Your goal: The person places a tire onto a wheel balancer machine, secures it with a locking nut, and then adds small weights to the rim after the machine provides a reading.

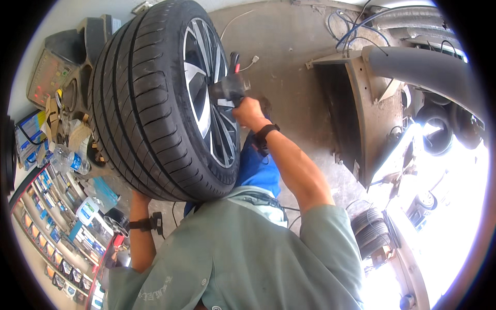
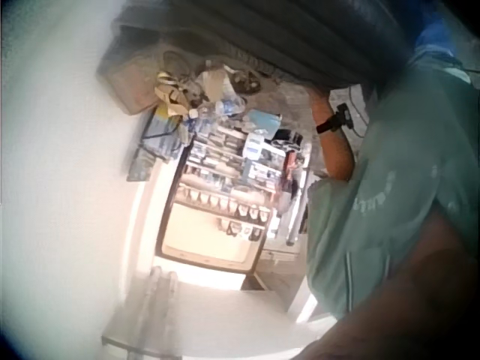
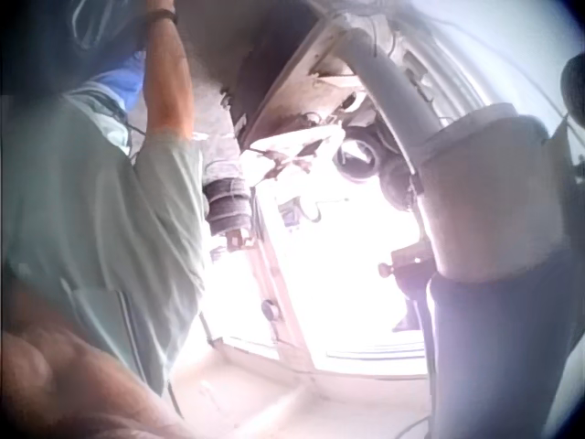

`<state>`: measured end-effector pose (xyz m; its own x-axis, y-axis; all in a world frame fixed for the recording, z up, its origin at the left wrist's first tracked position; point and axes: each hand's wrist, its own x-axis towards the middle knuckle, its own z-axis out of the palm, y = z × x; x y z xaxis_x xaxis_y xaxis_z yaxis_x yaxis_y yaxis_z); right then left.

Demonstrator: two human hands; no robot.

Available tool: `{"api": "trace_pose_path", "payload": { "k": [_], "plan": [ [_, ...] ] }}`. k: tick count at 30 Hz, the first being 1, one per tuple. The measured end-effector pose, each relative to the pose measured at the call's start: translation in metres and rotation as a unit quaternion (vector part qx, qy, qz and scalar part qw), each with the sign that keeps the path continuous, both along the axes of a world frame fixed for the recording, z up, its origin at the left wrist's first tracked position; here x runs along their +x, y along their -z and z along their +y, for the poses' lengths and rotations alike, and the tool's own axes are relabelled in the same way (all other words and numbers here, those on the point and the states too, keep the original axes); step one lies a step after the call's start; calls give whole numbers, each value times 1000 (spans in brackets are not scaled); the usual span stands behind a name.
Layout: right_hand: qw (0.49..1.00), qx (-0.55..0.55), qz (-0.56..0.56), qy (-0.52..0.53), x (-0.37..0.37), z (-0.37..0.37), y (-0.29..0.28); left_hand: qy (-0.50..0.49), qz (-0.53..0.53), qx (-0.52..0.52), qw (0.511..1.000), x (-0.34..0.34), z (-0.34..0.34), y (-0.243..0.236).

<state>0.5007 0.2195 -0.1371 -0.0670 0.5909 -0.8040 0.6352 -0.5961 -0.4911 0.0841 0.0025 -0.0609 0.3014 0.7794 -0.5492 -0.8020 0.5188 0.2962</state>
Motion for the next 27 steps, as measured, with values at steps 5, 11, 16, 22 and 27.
{"api": "trace_pose_path", "payload": {
  "k": [5, 11, 16, 22, 27],
  "plan": [
    [994, 46, -5, -103, -5, -19, 16, 90, 361, -16, 928, -26, -26, 15],
    [996, 2, -16, -93, -10, -5, 2, 266, 614, 96, 737, -12, -9, 1],
    [996, 25, -26, -77, -5, -2, -4, -80, 294, -254, 918, 32, 39, -38],
    [973, -85, 112, 181, 0, -18, -24, -68, 333, -226, 913, 40, 39, -48],
    [983, -52, 91, 153, 3, -13, -14, -86, 278, -74, 954, 56, 60, -75]
  ]
}}
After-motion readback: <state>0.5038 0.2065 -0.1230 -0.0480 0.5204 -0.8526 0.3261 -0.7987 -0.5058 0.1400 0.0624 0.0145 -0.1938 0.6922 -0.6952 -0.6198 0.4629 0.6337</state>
